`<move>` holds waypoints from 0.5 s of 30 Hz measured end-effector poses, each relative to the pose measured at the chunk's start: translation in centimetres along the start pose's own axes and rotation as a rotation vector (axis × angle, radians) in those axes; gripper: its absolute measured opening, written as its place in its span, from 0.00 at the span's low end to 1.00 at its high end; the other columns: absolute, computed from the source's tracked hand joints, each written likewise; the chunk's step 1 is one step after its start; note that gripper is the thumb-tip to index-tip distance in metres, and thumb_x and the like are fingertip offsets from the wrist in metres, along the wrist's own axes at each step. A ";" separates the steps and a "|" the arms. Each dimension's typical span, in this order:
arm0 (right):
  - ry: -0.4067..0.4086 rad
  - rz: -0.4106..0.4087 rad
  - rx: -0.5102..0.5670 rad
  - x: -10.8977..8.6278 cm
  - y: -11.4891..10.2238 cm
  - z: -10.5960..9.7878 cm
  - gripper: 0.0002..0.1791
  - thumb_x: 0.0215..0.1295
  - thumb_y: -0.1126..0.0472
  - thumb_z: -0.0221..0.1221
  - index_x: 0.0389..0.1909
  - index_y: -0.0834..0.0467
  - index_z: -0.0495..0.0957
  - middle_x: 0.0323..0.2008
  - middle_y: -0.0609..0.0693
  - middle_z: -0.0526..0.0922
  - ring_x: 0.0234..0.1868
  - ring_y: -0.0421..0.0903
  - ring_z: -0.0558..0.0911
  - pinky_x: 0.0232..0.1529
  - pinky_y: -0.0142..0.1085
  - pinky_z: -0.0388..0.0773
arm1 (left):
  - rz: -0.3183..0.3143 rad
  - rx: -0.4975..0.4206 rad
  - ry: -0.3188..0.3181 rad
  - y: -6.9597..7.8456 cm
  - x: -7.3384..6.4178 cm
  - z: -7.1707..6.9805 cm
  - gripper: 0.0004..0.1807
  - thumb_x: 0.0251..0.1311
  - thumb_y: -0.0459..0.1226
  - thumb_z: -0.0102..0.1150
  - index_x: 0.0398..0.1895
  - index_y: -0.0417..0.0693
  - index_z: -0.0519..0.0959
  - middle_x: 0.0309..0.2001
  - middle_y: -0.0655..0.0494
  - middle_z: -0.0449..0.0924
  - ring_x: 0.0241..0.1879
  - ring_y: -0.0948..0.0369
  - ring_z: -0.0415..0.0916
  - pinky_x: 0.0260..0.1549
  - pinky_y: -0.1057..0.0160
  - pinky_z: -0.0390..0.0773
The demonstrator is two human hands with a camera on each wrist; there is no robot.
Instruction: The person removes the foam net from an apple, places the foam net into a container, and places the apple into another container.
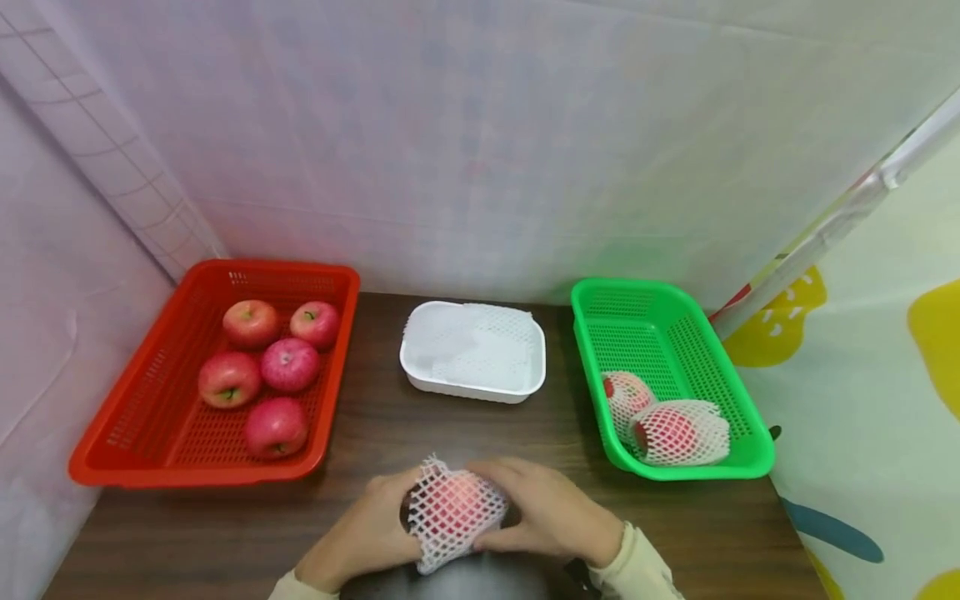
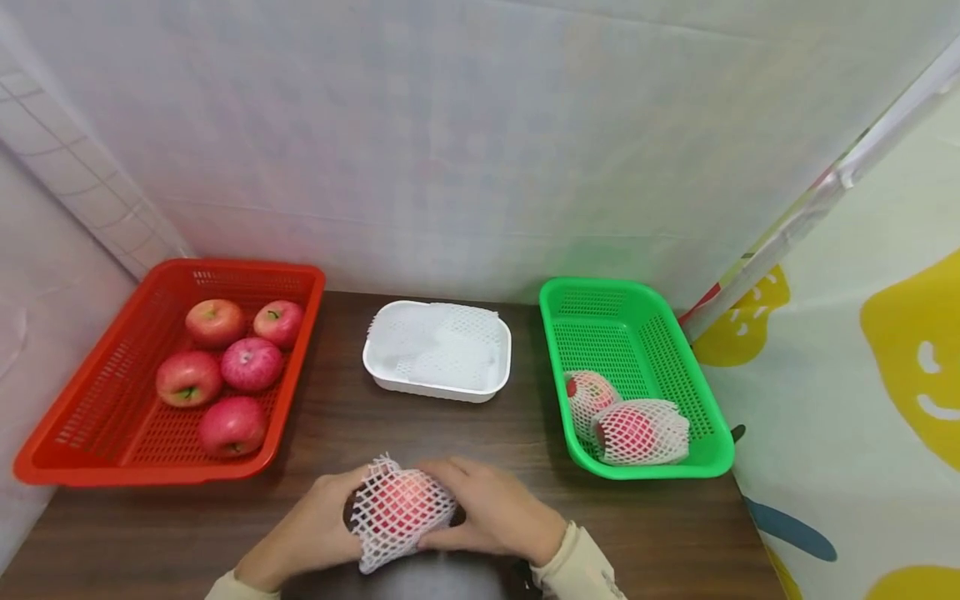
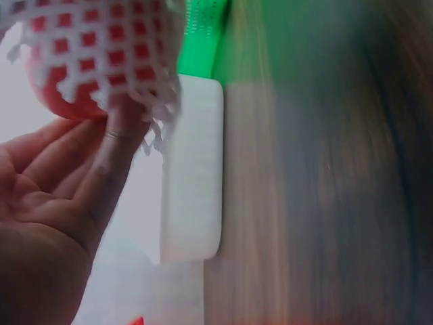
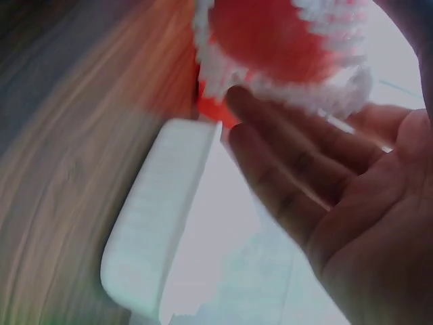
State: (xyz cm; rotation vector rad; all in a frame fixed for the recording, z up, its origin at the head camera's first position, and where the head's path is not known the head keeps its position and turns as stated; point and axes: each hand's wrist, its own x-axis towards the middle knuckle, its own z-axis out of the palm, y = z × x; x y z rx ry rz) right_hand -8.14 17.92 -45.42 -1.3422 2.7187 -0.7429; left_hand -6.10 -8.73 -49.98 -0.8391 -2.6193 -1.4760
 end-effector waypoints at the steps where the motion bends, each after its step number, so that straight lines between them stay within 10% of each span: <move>1: 0.034 -0.040 0.000 -0.1 0.3 -0.2 0.38 0.59 0.36 0.67 0.64 0.55 0.74 0.53 0.46 0.81 0.51 0.39 0.80 0.52 0.34 0.78 | 0.008 0.002 0.012 -0.1 -0.2 -0.2 0.36 0.29 0.34 0.76 0.52 0.48 0.80 0.42 0.64 0.82 0.38 0.69 0.77 0.39 0.65 0.79; 7: 0.203 -0.246 0.038 -0.1 1.4 -0.5 0.10 0.64 0.59 0.67 0.45 0.55 0.83 0.39 0.43 0.83 0.38 0.36 0.80 0.43 0.24 0.76 | 0.018 -0.109 0.011 -0.5 -0.8 -1.5 0.34 0.30 0.30 0.75 0.51 0.49 0.79 0.41 0.63 0.83 0.38 0.66 0.80 0.38 0.62 0.82; 15: 0.226 -0.159 -0.042 -0.6 2.9 -2.8 0.06 0.59 0.61 0.65 0.36 0.51 0.79 0.36 0.40 0.77 0.36 0.36 0.76 0.39 0.25 0.76 | -0.027 -0.087 0.107 -0.7 -1.8 -3.2 0.32 0.43 0.43 0.82 0.54 0.52 0.79 0.44 0.60 0.85 0.35 0.67 0.82 0.35 0.60 0.84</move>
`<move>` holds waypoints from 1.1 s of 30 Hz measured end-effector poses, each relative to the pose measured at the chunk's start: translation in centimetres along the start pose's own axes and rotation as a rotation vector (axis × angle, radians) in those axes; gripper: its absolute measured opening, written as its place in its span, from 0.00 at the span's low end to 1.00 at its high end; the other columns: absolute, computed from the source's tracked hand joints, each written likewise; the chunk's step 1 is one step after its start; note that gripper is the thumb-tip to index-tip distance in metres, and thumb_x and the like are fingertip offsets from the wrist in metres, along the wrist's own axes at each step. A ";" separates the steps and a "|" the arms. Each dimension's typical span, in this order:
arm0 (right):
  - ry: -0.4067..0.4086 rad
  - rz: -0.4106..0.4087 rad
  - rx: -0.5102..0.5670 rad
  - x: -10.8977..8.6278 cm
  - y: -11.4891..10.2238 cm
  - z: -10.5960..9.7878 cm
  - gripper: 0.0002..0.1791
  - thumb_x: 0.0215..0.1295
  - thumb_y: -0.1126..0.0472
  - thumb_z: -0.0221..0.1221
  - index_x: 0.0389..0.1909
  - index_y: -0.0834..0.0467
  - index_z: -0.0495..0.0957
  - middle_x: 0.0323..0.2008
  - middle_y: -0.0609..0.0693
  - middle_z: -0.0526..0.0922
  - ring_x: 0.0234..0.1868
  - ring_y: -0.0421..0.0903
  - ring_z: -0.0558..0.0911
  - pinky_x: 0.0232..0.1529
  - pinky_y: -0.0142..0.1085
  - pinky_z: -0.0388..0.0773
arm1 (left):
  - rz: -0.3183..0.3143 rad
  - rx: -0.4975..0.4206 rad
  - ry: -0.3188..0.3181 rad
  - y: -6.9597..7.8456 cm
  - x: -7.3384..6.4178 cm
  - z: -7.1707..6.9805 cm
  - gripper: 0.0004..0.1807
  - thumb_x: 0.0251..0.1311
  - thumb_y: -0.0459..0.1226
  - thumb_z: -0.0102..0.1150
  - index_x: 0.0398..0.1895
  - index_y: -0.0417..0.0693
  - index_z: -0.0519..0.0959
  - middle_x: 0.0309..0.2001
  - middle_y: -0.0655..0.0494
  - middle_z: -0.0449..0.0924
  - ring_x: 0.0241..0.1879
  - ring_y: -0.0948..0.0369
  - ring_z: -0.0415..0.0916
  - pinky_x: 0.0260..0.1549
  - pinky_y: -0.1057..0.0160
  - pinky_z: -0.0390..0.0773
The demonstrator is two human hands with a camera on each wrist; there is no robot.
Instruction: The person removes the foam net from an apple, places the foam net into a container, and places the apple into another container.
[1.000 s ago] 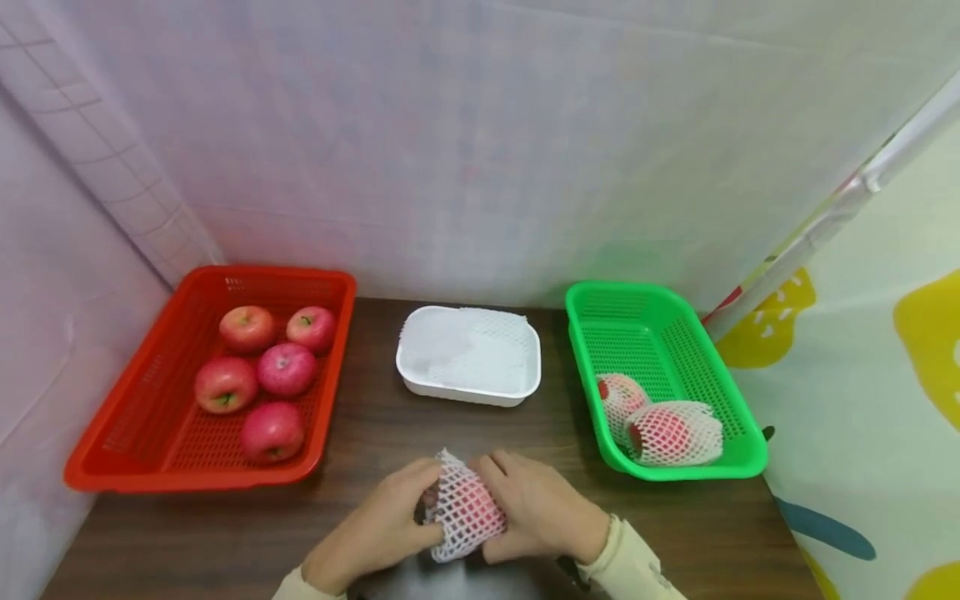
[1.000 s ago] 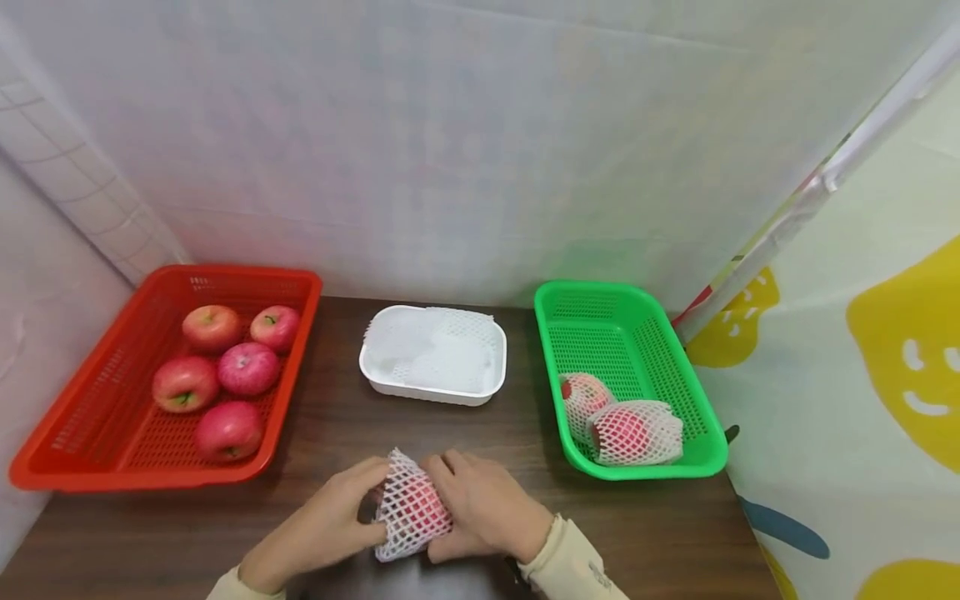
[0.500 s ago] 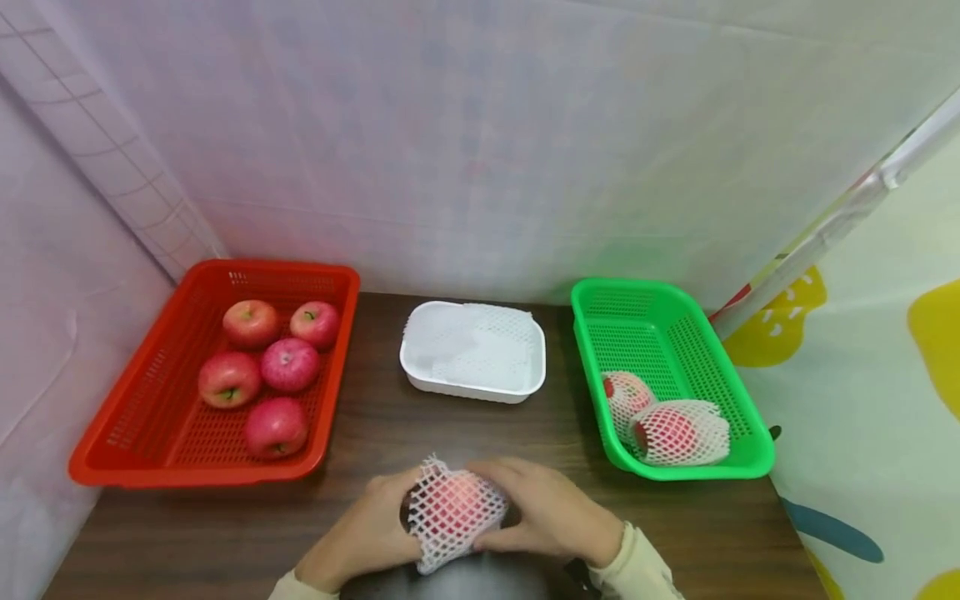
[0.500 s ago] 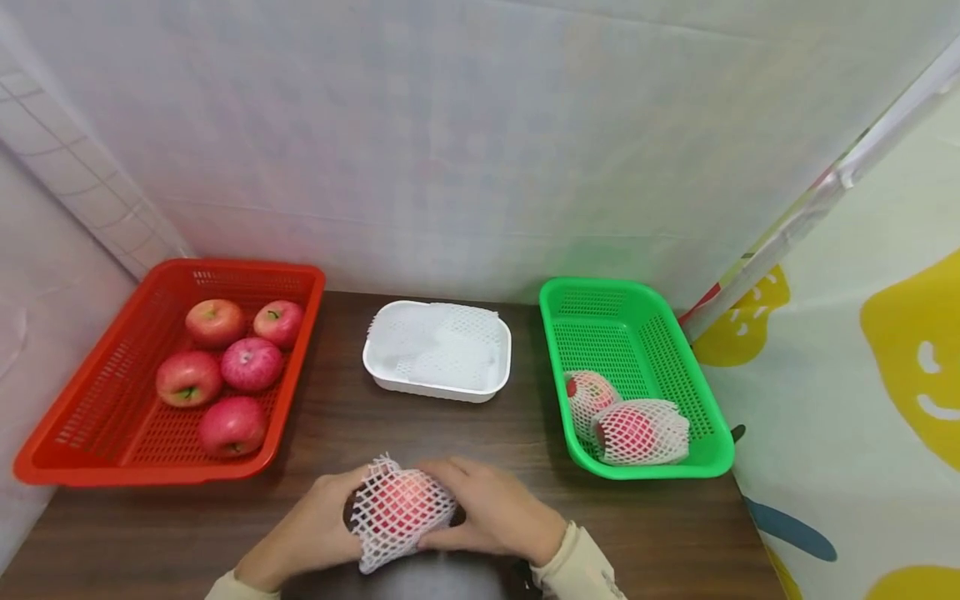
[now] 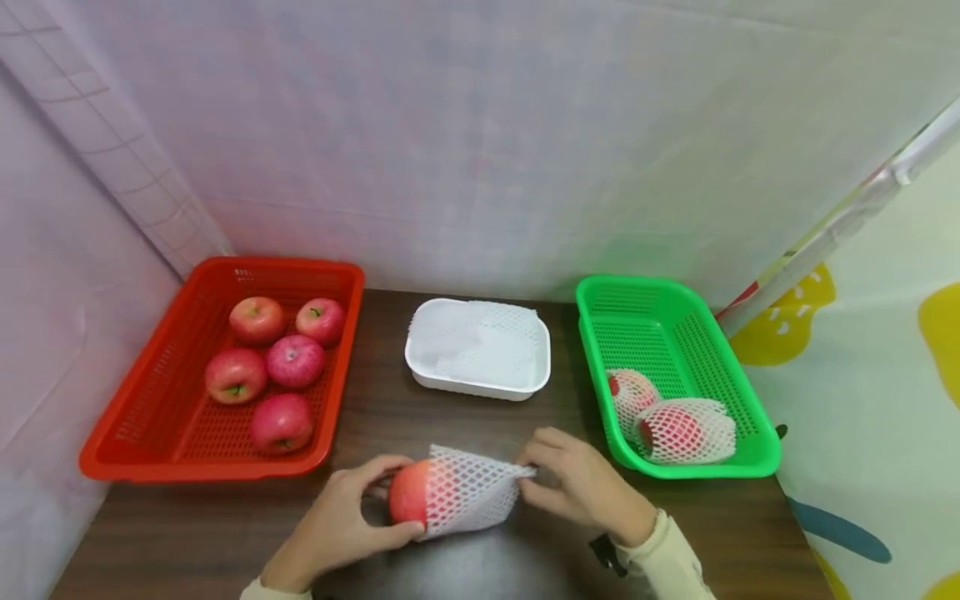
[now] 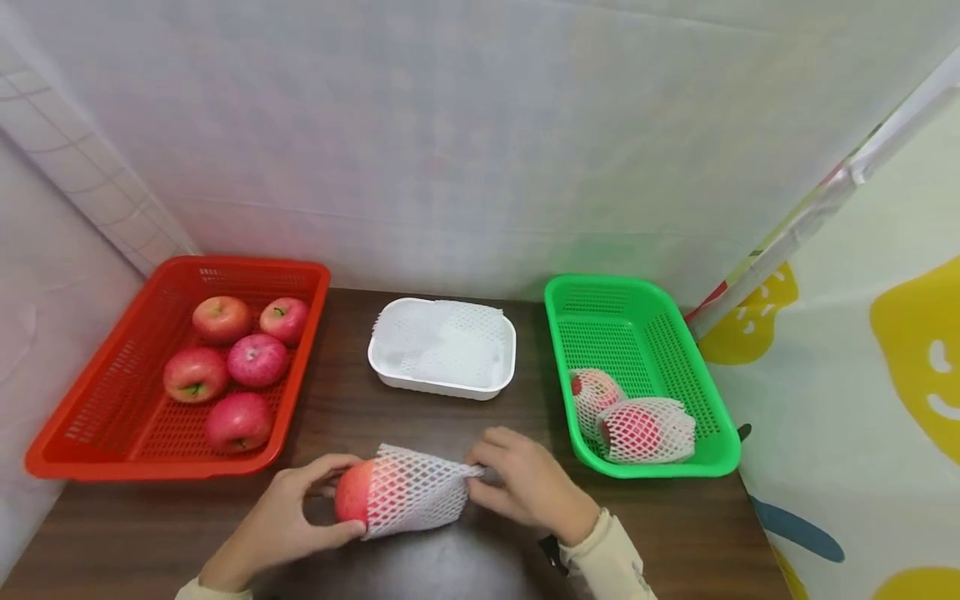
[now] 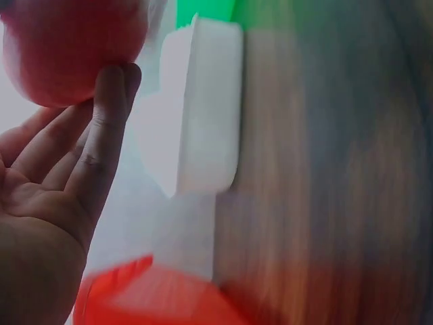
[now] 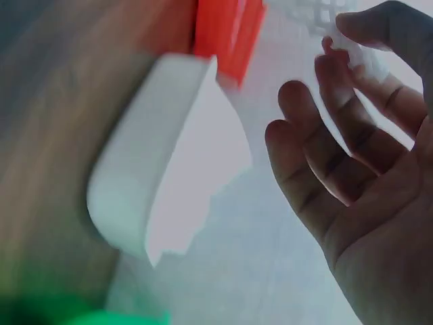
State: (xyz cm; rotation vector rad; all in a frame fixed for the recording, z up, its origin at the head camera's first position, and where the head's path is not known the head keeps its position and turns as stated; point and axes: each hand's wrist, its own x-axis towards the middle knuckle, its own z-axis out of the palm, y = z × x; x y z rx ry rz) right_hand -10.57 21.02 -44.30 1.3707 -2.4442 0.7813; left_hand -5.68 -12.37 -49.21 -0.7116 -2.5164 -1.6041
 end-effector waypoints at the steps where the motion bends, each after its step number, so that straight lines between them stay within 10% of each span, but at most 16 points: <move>1: 0.015 0.023 -0.016 0.1 0.3 -0.7 0.07 0.57 0.62 0.65 0.36 0.51 0.78 0.35 0.40 0.76 0.36 0.36 0.76 0.39 0.25 0.76 | -0.016 0.018 0.029 0.1 -0.2 -0.4 0.32 0.44 0.45 0.82 0.54 0.53 0.79 0.44 0.60 0.85 0.34 0.67 0.82 0.34 0.60 0.84; 9: 0.249 0.154 -0.281 5.4 4.7 -7.3 0.08 0.53 0.67 0.61 0.35 0.60 0.76 0.32 0.49 0.78 0.30 0.44 0.76 0.29 0.39 0.77 | -0.124 0.096 0.124 0.7 -1.4 -3.0 0.32 0.43 0.49 0.82 0.52 0.56 0.80 0.45 0.62 0.84 0.34 0.67 0.83 0.35 0.57 0.84; 13: 0.317 0.142 -0.406 8.6 8.0 -6.9 0.10 0.54 0.69 0.63 0.38 0.63 0.76 0.33 0.55 0.79 0.32 0.51 0.77 0.30 0.45 0.78 | -0.153 0.073 0.103 0.7 -1.8 -2.8 0.32 0.43 0.51 0.81 0.53 0.55 0.80 0.45 0.62 0.84 0.35 0.68 0.83 0.35 0.59 0.84; 19: 0.061 0.205 -0.491 10.0 11.8 -0.9 0.12 0.54 0.64 0.68 0.36 0.61 0.76 0.33 0.56 0.78 0.34 0.56 0.77 0.33 0.49 0.76 | -0.163 0.057 0.094 0.7 -2.2 -2.4 0.32 0.43 0.50 0.81 0.53 0.53 0.80 0.44 0.61 0.85 0.35 0.68 0.83 0.35 0.59 0.84; 26: -0.397 0.441 -0.298 9.2 13.3 2.6 0.10 0.58 0.61 0.61 0.38 0.62 0.78 0.36 0.55 0.81 0.37 0.52 0.80 0.41 0.46 0.79 | -0.176 0.036 0.090 0.8 -2.2 -2.3 0.31 0.44 0.50 0.81 0.52 0.54 0.80 0.42 0.61 0.85 0.33 0.67 0.83 0.34 0.56 0.84; 33: -0.267 0.407 -0.268 8.4 9.7 -1.2 0.15 0.62 0.63 0.58 0.49 0.63 0.79 0.49 0.58 0.82 0.50 0.54 0.80 0.51 0.47 0.77 | -0.175 0.054 0.110 0.7 -2.4 -2.8 0.31 0.43 0.50 0.82 0.52 0.57 0.80 0.42 0.64 0.84 0.32 0.68 0.83 0.33 0.57 0.84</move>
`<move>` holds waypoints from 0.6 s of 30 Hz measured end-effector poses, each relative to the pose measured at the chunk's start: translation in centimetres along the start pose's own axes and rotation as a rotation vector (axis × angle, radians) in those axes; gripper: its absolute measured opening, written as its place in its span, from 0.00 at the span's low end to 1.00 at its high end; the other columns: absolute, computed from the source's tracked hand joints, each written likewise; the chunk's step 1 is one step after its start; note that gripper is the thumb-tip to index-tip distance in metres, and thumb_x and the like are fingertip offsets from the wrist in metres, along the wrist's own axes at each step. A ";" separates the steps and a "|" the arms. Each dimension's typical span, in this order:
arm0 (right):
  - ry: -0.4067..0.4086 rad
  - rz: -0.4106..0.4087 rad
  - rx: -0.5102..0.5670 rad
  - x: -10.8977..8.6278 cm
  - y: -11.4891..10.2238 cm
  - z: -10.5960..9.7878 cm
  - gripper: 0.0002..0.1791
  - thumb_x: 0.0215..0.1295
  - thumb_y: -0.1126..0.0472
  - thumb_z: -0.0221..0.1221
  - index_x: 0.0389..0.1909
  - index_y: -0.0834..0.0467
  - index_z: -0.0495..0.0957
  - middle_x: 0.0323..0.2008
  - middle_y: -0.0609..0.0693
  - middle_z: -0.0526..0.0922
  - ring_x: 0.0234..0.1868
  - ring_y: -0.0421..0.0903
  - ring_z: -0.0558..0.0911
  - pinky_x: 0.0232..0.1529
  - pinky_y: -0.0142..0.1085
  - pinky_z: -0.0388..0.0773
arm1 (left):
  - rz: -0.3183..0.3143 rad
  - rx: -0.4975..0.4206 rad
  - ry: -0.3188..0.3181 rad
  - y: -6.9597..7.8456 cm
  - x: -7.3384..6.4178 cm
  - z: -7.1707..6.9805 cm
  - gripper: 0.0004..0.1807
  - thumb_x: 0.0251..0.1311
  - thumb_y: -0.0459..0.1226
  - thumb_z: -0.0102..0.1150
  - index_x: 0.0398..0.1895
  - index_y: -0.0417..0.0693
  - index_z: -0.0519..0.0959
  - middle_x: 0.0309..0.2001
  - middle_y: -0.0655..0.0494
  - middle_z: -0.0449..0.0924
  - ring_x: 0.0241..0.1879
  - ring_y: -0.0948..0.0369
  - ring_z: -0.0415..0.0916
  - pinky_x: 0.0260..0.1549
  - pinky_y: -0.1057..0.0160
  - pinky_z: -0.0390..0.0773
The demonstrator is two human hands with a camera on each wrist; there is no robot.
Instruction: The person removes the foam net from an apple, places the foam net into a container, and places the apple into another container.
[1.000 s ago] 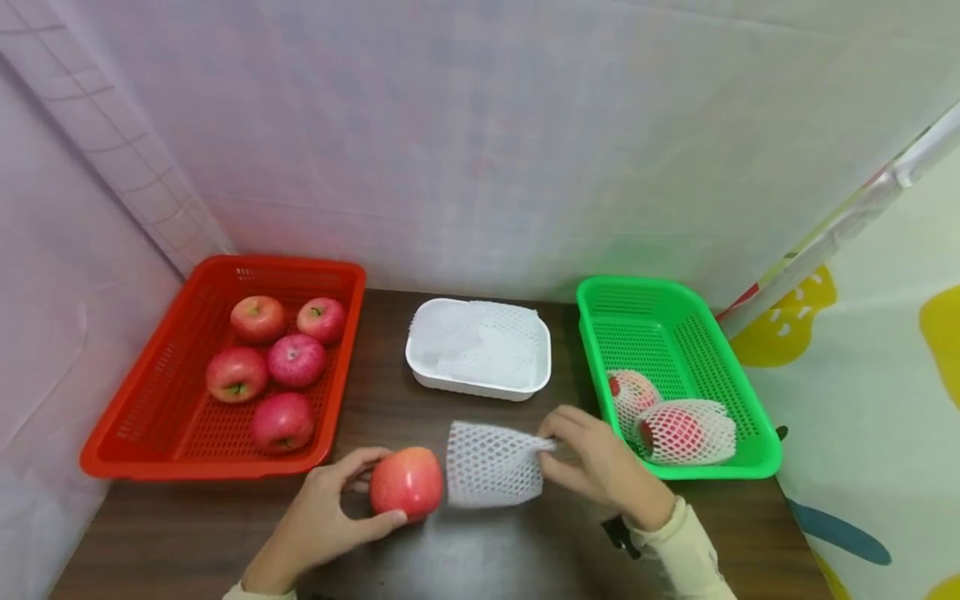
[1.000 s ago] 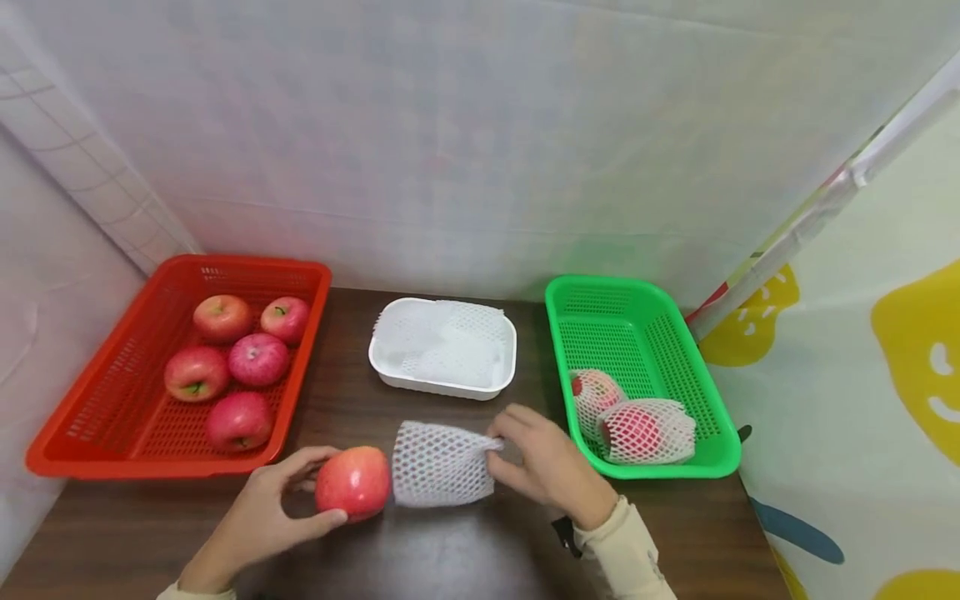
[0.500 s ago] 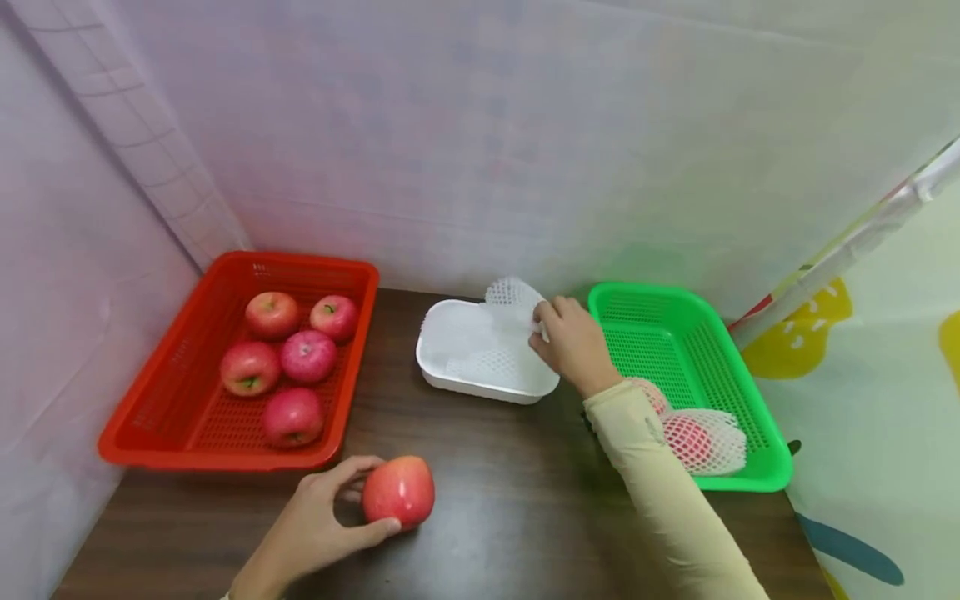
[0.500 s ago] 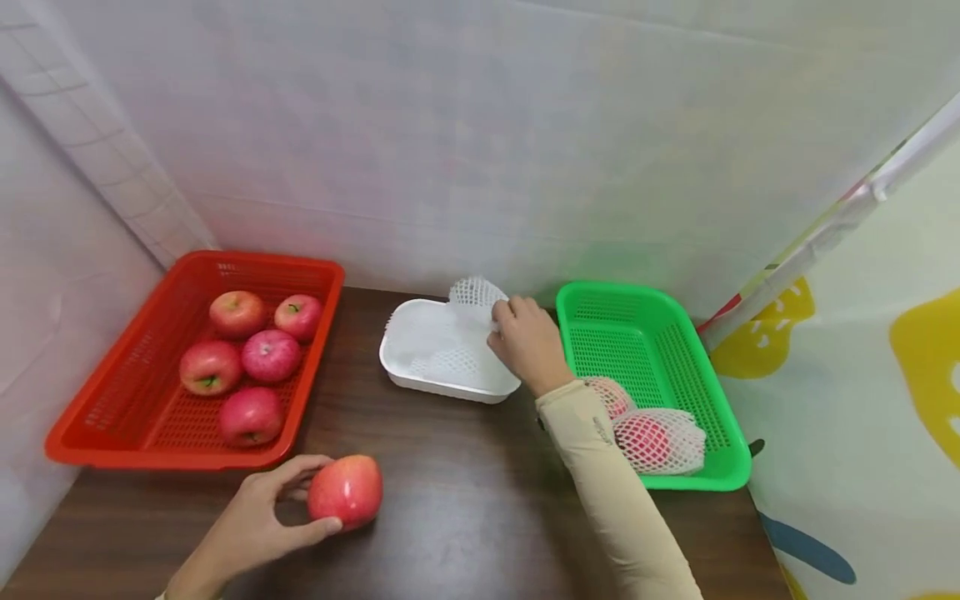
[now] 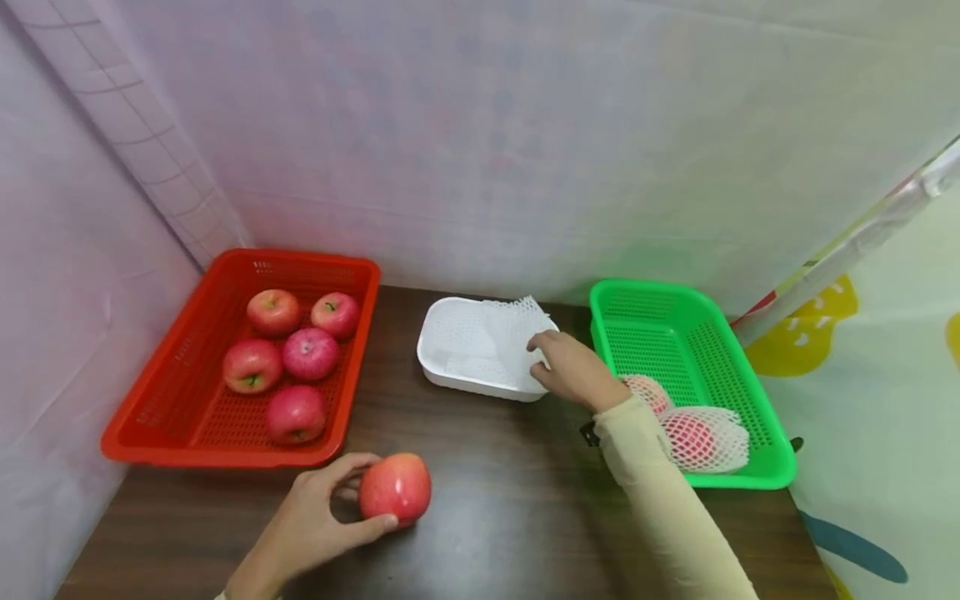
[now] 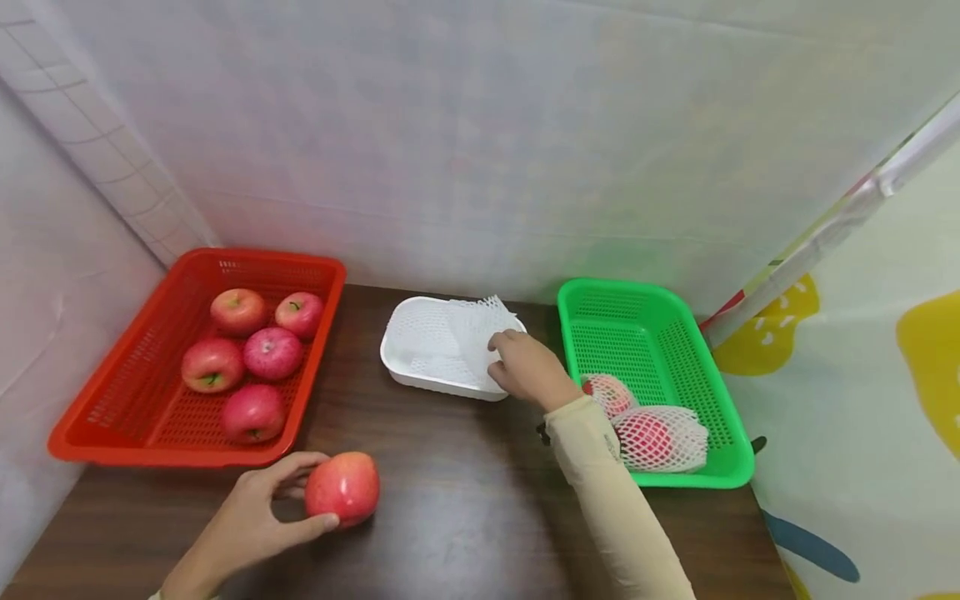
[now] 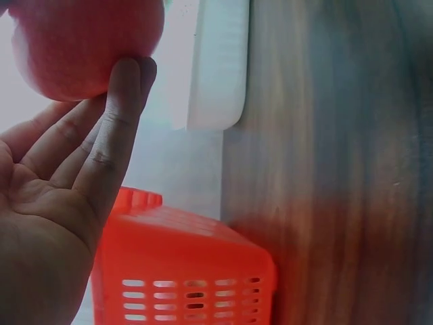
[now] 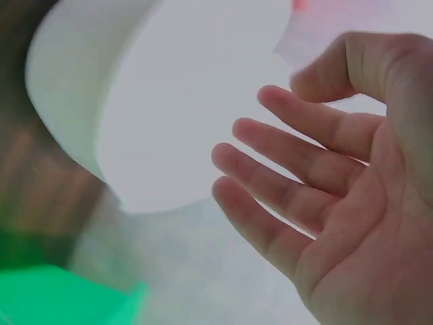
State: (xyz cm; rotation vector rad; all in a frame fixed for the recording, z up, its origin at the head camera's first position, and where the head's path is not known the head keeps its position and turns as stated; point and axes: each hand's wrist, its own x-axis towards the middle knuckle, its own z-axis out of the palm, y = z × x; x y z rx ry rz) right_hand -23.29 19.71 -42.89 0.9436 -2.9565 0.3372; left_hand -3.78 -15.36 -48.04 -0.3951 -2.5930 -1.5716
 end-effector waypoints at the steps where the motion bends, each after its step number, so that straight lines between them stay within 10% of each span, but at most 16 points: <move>1: 0.052 -0.014 -0.004 -0.9 -0.4 -0.5 0.15 0.61 0.64 0.59 0.48 0.62 0.79 0.48 0.57 0.83 0.49 0.54 0.81 0.50 0.47 0.77 | 0.000 0.005 0.000 0.0 0.1 -0.1 0.31 0.43 0.51 0.82 0.52 0.57 0.80 0.42 0.64 0.84 0.32 0.68 0.83 0.33 0.57 0.84; 10: 0.163 -0.075 0.032 -8.8 -2.5 -1.1 0.13 0.63 0.61 0.64 0.48 0.59 0.80 0.46 0.52 0.82 0.48 0.49 0.81 0.47 0.44 0.80 | 0.103 0.150 0.005 1.0 2.1 -2.8 0.32 0.44 0.51 0.81 0.52 0.56 0.78 0.42 0.64 0.83 0.32 0.70 0.81 0.32 0.60 0.84; 14: 0.157 -0.050 0.060 -10.9 -2.4 0.2 0.13 0.61 0.62 0.66 0.47 0.59 0.81 0.45 0.50 0.82 0.47 0.47 0.81 0.45 0.43 0.81 | 0.114 0.348 0.026 2.0 3.7 -6.8 0.33 0.43 0.55 0.80 0.51 0.56 0.78 0.39 0.64 0.83 0.32 0.68 0.80 0.30 0.61 0.82; 18: 0.153 -0.041 0.078 -12.4 -2.5 1.3 0.13 0.60 0.63 0.67 0.46 0.59 0.81 0.46 0.49 0.82 0.47 0.46 0.81 0.45 0.42 0.81 | -0.016 0.528 0.053 1.7 4.3 -12.0 0.36 0.45 0.58 0.77 0.52 0.48 0.78 0.35 0.55 0.84 0.31 0.58 0.79 0.28 0.57 0.79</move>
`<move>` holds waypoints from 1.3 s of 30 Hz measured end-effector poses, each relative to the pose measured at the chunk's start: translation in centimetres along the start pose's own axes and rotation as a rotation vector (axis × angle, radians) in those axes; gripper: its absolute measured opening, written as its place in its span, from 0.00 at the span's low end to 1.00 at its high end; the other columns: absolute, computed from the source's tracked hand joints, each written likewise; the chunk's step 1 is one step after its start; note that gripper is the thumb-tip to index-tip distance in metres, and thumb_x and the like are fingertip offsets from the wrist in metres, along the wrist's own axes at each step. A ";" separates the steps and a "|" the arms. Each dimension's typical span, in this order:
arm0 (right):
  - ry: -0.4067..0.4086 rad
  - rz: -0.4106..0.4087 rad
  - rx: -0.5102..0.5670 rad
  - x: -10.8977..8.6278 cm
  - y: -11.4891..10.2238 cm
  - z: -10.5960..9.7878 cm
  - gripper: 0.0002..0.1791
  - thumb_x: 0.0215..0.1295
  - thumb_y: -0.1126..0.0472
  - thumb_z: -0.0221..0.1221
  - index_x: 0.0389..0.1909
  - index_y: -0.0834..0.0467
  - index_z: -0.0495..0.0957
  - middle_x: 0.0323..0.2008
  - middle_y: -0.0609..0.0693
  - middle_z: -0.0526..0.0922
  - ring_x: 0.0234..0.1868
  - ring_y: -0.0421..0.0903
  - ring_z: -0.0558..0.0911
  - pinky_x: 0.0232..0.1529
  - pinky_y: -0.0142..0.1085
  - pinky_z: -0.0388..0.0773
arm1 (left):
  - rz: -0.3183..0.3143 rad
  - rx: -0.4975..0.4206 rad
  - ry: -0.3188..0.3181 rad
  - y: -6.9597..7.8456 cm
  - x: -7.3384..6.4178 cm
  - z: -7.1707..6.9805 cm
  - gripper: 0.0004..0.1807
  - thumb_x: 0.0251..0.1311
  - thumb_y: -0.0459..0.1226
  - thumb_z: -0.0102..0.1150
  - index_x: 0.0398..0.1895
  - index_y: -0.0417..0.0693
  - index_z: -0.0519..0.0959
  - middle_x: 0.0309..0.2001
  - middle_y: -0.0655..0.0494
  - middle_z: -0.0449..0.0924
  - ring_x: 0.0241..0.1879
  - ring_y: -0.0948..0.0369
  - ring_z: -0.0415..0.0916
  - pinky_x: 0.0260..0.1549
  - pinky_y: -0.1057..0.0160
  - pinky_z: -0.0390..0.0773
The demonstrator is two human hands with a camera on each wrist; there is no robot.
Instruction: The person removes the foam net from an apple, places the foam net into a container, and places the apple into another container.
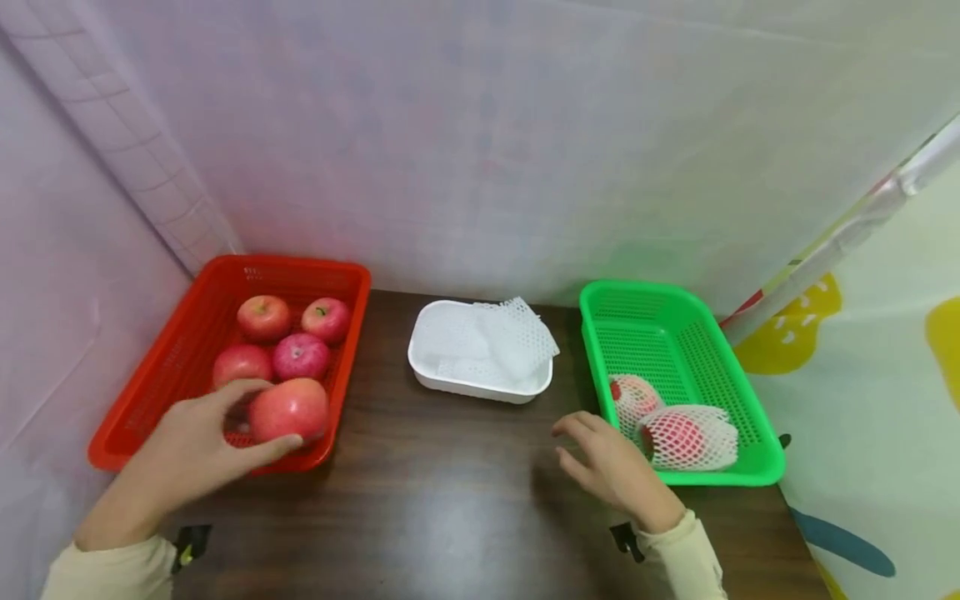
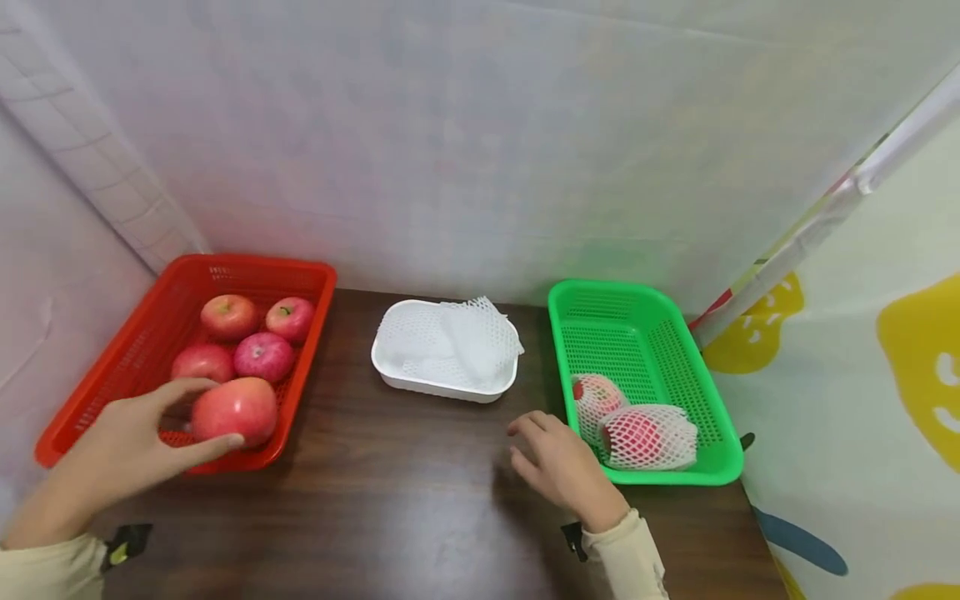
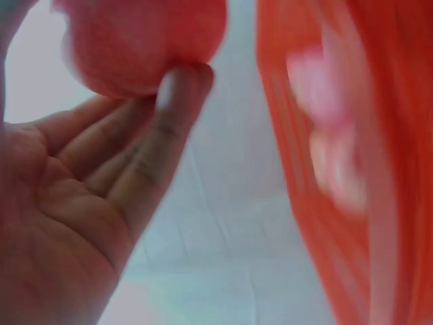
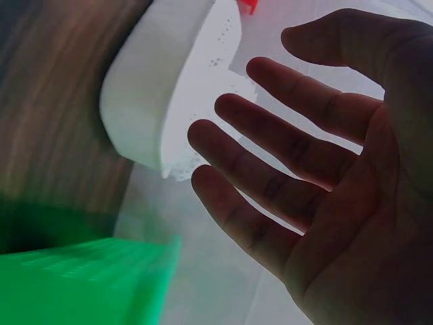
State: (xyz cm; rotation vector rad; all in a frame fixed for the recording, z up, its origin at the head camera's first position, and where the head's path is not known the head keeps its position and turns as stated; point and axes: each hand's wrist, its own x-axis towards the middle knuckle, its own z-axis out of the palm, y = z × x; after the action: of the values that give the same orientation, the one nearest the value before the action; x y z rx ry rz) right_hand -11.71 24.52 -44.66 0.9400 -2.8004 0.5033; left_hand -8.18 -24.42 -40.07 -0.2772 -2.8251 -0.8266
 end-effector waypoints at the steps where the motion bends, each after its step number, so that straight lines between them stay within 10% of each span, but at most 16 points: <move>1: 0.000 0.003 0.003 -0.3 -0.1 0.2 0.13 0.60 0.62 0.67 0.46 0.58 0.81 0.46 0.49 0.81 0.47 0.45 0.81 0.45 0.42 0.81 | -0.046 0.039 -0.012 -1.1 0.0 -0.8 0.37 0.46 0.59 0.76 0.53 0.45 0.77 0.34 0.53 0.84 0.30 0.56 0.78 0.27 0.56 0.78; 10: -0.025 0.000 0.030 -1.3 -0.5 0.7 0.13 0.62 0.61 0.67 0.47 0.56 0.80 0.46 0.47 0.80 0.48 0.44 0.81 0.47 0.42 0.80 | -0.216 0.208 -0.193 -10.1 -0.1 -2.1 0.40 0.50 0.57 0.72 0.42 0.26 0.72 0.27 0.39 0.79 0.25 0.44 0.76 0.28 0.39 0.76; 23: -0.072 0.032 0.103 -1.8 -0.8 1.3 0.13 0.66 0.57 0.66 0.49 0.55 0.81 0.49 0.45 0.80 0.51 0.42 0.79 0.51 0.41 0.79 | -0.200 0.174 -0.407 -12.7 1.1 -0.5 0.43 0.55 0.53 0.69 0.51 0.18 0.68 0.41 0.25 0.76 0.40 0.31 0.74 0.41 0.34 0.73; 28: -0.072 0.043 0.118 -2.4 -0.9 1.0 0.14 0.68 0.55 0.64 0.50 0.55 0.80 0.48 0.44 0.81 0.51 0.41 0.79 0.51 0.41 0.79 | -0.181 0.197 -0.294 -10.1 0.3 -0.4 0.39 0.56 0.46 0.70 0.53 0.18 0.68 0.45 0.19 0.72 0.44 0.27 0.71 0.42 0.29 0.70; 31: -0.052 0.043 0.124 -2.9 -1.1 0.8 0.14 0.67 0.55 0.64 0.50 0.55 0.81 0.47 0.43 0.82 0.50 0.41 0.80 0.49 0.40 0.79 | -0.144 0.172 -0.132 -5.9 -0.8 0.5 0.35 0.55 0.44 0.72 0.56 0.26 0.71 0.48 0.21 0.72 0.47 0.29 0.70 0.42 0.29 0.69; 35: -0.029 0.041 0.127 -3.5 -1.2 0.6 0.13 0.66 0.56 0.65 0.50 0.55 0.80 0.46 0.42 0.82 0.48 0.41 0.80 0.48 0.40 0.80 | 0.054 0.078 0.069 0.1 -2.4 3.4 0.31 0.48 0.41 0.78 0.55 0.39 0.78 0.44 0.40 0.81 0.43 0.43 0.78 0.40 0.40 0.75; 39: -0.022 0.033 0.123 -3.7 -1.2 0.2 0.14 0.66 0.57 0.66 0.50 0.55 0.80 0.46 0.42 0.82 0.47 0.41 0.80 0.47 0.40 0.80 | 0.150 -0.017 0.064 3.8 -3.2 6.3 0.28 0.44 0.39 0.81 0.51 0.45 0.81 0.41 0.56 0.83 0.37 0.57 0.81 0.36 0.55 0.81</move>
State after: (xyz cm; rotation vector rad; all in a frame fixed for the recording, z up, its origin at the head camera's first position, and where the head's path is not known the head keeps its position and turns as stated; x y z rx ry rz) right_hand -8.09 25.62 -45.45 0.9285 -2.8368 0.6802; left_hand -5.03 -18.21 -44.08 -0.4511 -2.7004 -0.8122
